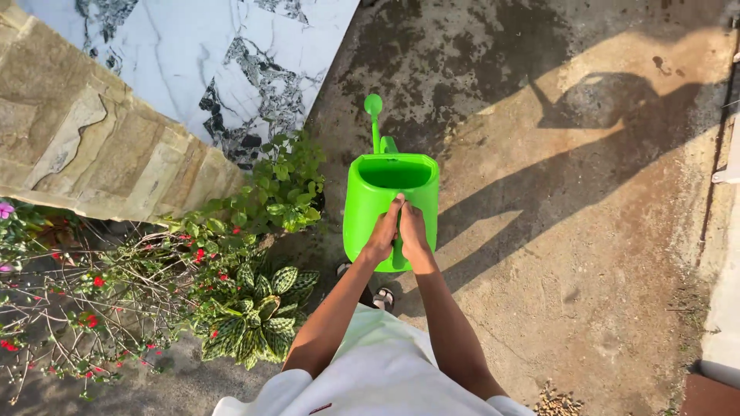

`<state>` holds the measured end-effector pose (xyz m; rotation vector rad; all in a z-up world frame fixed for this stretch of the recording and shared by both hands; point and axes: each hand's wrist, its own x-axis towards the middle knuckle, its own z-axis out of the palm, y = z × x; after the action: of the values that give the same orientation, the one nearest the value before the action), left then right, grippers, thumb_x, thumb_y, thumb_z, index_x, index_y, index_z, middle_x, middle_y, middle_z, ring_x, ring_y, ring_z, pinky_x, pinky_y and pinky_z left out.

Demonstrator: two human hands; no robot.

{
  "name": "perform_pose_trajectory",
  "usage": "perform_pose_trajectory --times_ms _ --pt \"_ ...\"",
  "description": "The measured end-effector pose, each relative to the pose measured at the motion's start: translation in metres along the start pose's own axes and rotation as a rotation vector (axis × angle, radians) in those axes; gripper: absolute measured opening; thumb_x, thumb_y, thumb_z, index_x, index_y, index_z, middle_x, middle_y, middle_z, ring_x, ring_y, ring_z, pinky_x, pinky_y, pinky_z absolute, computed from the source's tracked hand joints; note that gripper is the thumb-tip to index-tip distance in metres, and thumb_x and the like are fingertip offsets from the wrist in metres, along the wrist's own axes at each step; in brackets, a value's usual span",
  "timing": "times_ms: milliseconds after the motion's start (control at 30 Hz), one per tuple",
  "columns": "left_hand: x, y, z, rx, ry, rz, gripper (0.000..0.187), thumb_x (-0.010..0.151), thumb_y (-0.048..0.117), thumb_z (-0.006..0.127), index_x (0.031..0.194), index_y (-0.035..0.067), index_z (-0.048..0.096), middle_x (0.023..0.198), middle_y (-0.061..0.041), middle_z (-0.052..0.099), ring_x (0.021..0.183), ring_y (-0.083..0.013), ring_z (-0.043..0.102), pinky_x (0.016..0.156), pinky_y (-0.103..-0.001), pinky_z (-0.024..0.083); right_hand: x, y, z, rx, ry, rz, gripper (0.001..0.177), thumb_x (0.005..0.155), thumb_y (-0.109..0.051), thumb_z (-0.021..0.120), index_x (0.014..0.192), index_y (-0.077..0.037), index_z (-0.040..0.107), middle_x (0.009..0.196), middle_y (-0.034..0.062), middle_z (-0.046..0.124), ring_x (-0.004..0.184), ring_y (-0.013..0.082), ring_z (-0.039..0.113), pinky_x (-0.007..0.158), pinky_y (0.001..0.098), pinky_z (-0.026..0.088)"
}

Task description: Water the plants in the garden using a watering can.

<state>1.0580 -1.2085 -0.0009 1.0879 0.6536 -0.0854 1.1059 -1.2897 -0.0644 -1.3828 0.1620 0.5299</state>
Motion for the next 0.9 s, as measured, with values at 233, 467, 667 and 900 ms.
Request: perform_pose_trajectory --times_ms 233,467,667,900 --pt "0.092 0.039 0.040 0.019 -0.059 0.021 0.052 0.087 0.062 0.064 0.096 0.012 0.061 0.063 0.005 0.036 0.052 -0.0089 0.031 0.049 -0.030 0.027 0.083 -0.051 -0.010 0.121 0.115 -0.034 0.037 0.104 -0.035 0.046 0.116 -0.005 0.063 0.108 0.0042 0.066 0.095 0.0153 0.061 0.077 0.0320 0.050" --pt "0.204 0.128 0.064 0.085 -0.115 0.001 0.052 0.089 0.065 0.062 0.093 0.013 0.061 0.062 0.006 0.036 0.051 -0.0091 0.030 0.047 -0.031 0.024 0.209 -0.120 0.011 0.173 0.130 -0.067 0.036 0.106 -0.036 0.044 0.113 -0.006 0.063 0.102 0.0026 0.064 0.088 0.0141 0.060 0.070 0.0326 0.049" --pt "0.311 0.191 0.069 0.080 -0.176 0.038 0.051 0.092 0.064 0.060 0.092 0.013 0.062 0.062 0.005 0.036 0.051 -0.0084 0.030 0.046 -0.030 0.024 0.301 -0.186 0.049 0.134 0.109 -0.098 0.037 0.106 -0.035 0.044 0.099 -0.004 0.063 0.083 0.0038 0.060 0.068 0.0146 0.053 0.052 0.0326 0.041" --pt "0.382 0.251 0.077 0.090 -0.185 0.007 0.052 0.092 0.063 0.062 0.083 0.012 0.057 0.063 0.007 0.037 0.052 -0.0082 0.034 0.048 -0.031 0.028 0.373 -0.229 0.073 0.170 0.099 -0.065 0.038 0.105 -0.035 0.041 0.092 -0.007 0.062 0.076 0.0034 0.058 0.058 0.0143 0.050 0.045 0.0306 0.038"
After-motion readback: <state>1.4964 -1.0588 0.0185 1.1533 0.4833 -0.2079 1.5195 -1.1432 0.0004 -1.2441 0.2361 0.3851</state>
